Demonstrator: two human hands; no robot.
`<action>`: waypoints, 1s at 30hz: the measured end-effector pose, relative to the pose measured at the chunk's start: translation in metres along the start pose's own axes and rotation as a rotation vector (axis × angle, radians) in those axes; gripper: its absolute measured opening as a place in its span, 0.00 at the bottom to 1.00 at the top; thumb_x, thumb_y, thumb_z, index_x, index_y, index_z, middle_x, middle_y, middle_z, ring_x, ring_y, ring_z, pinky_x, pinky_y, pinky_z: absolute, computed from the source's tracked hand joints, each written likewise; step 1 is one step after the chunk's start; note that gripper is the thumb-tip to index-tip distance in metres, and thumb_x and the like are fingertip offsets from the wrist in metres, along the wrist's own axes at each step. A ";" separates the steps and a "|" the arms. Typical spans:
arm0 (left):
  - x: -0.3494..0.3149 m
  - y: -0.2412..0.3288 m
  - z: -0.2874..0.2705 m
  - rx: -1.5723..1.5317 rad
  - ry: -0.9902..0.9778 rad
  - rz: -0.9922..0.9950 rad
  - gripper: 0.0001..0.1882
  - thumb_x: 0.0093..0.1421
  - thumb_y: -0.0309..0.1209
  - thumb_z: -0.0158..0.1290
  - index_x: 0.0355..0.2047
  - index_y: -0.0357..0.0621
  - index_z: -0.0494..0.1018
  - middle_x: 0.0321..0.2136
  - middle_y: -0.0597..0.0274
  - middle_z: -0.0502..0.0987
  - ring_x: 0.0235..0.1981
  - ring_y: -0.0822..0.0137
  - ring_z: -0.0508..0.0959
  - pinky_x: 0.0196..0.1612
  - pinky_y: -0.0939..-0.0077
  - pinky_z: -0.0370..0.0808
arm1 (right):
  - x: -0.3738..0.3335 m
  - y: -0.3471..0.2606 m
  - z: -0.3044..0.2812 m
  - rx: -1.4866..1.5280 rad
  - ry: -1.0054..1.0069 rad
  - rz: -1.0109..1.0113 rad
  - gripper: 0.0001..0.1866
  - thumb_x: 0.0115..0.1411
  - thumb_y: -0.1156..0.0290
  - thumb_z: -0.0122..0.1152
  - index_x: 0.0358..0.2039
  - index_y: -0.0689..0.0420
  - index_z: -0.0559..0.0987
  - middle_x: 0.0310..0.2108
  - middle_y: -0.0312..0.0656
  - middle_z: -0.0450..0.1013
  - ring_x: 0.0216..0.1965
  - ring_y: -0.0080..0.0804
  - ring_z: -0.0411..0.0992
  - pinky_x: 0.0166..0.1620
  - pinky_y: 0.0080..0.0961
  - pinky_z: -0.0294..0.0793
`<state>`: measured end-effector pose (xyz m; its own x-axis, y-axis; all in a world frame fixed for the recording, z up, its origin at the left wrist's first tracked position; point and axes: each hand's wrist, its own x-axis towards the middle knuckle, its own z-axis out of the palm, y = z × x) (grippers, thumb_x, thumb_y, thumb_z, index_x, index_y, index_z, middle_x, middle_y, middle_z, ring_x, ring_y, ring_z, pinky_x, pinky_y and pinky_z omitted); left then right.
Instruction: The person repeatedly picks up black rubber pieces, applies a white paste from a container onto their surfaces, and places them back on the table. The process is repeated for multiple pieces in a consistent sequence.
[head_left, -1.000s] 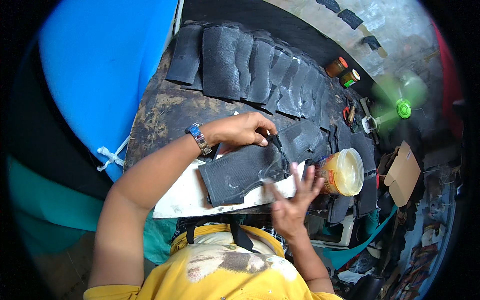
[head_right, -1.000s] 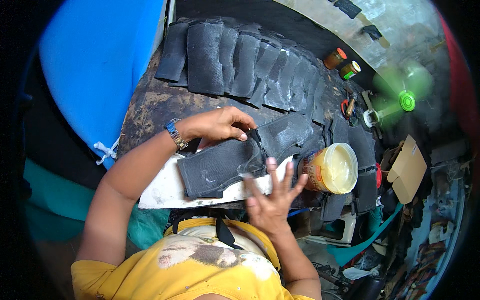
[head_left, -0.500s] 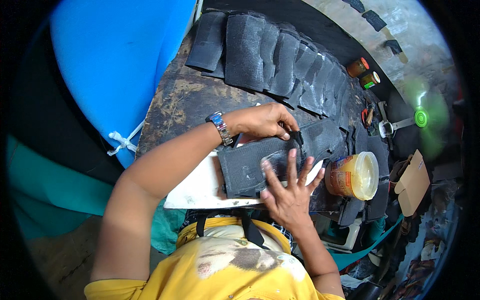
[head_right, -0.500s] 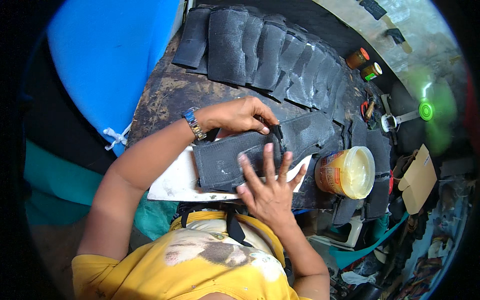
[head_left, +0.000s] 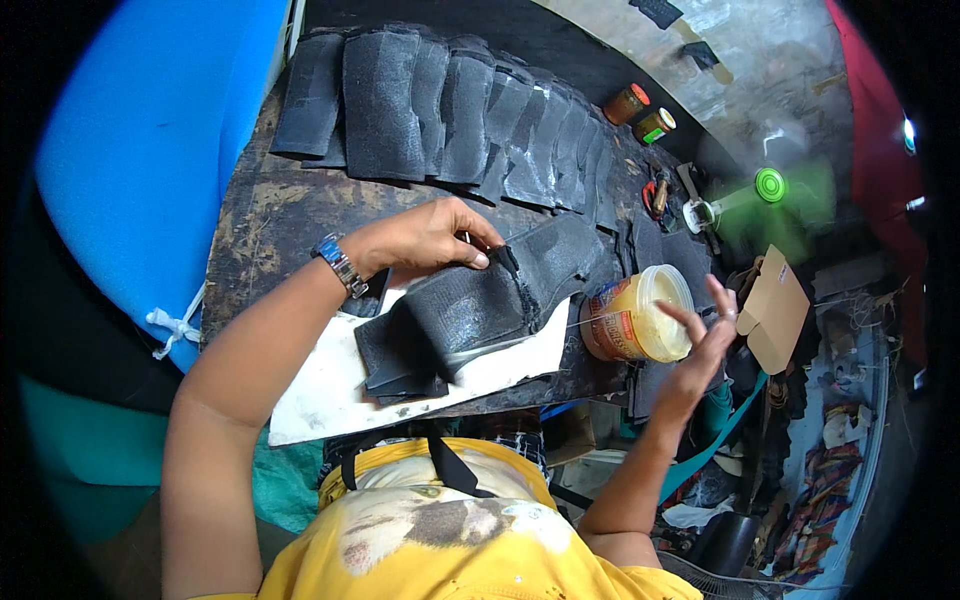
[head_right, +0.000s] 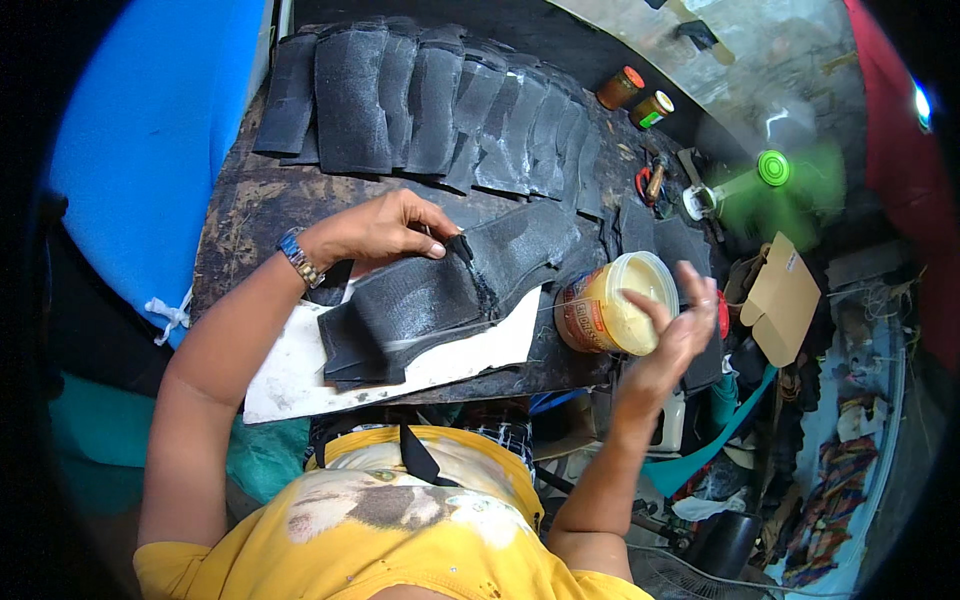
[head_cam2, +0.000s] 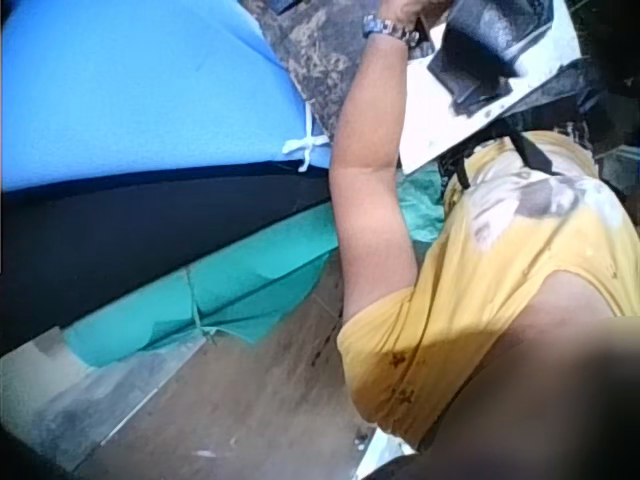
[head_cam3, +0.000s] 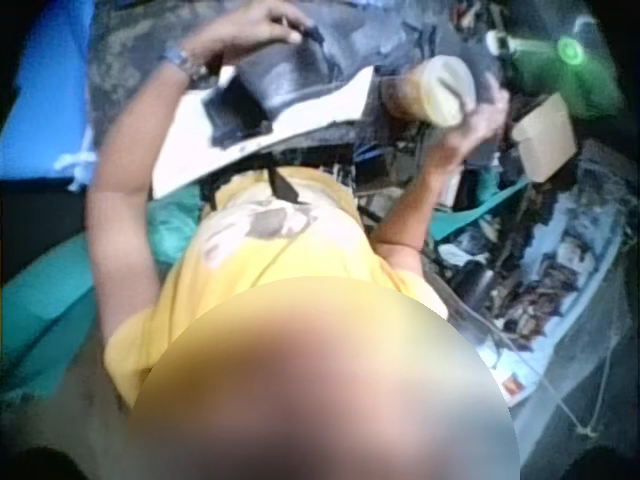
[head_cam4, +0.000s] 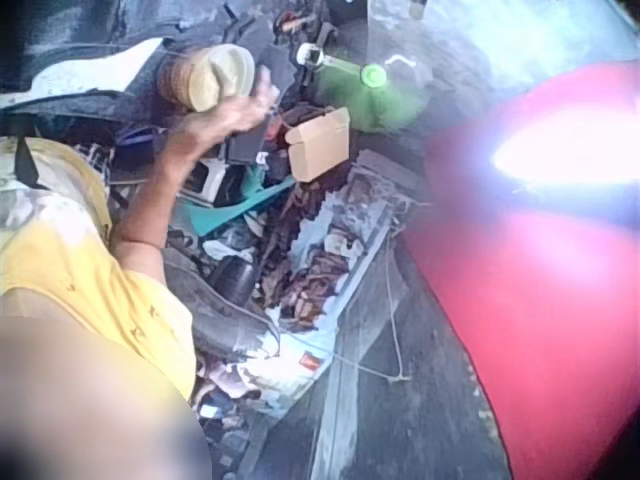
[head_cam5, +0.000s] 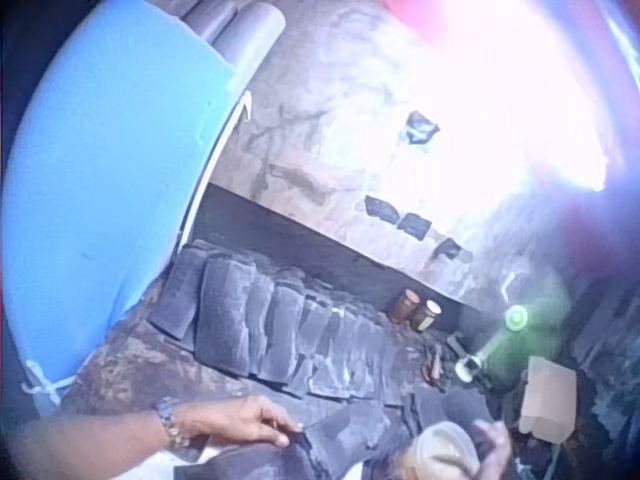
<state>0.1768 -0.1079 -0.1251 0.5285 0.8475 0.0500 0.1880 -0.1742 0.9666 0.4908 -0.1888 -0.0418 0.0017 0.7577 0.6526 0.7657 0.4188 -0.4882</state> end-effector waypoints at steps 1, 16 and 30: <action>0.000 0.001 -0.001 -0.014 -0.015 0.008 0.19 0.55 0.31 0.63 0.47 0.37 0.79 0.43 0.53 0.81 0.44 0.64 0.80 0.50 0.70 0.75 | 0.010 0.013 -0.008 -0.270 0.000 0.039 0.35 0.72 0.51 0.26 0.38 0.57 0.85 0.63 0.44 0.62 0.70 0.41 0.46 0.70 0.43 0.32; -0.002 -0.003 -0.006 0.013 -0.068 0.075 0.21 0.55 0.28 0.62 0.49 0.37 0.77 0.45 0.53 0.81 0.44 0.66 0.80 0.50 0.74 0.75 | -0.050 -0.122 0.044 -0.353 -0.773 -0.484 0.25 0.55 0.57 0.65 0.53 0.47 0.77 0.70 0.57 0.47 0.72 0.62 0.33 0.66 0.63 0.20; 0.000 -0.005 -0.004 -0.046 -0.069 0.082 0.19 0.56 0.26 0.61 0.48 0.37 0.78 0.44 0.53 0.81 0.44 0.64 0.81 0.49 0.75 0.76 | -0.064 -0.094 0.109 -0.397 -0.767 -0.649 0.27 0.65 0.42 0.40 0.60 0.35 0.74 0.73 0.48 0.38 0.72 0.58 0.20 0.63 0.63 0.09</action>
<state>0.1726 -0.1053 -0.1287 0.5966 0.7945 0.1133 0.1044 -0.2168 0.9706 0.3480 -0.2223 -0.1011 -0.7769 0.6191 0.1146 0.6296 0.7655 0.1331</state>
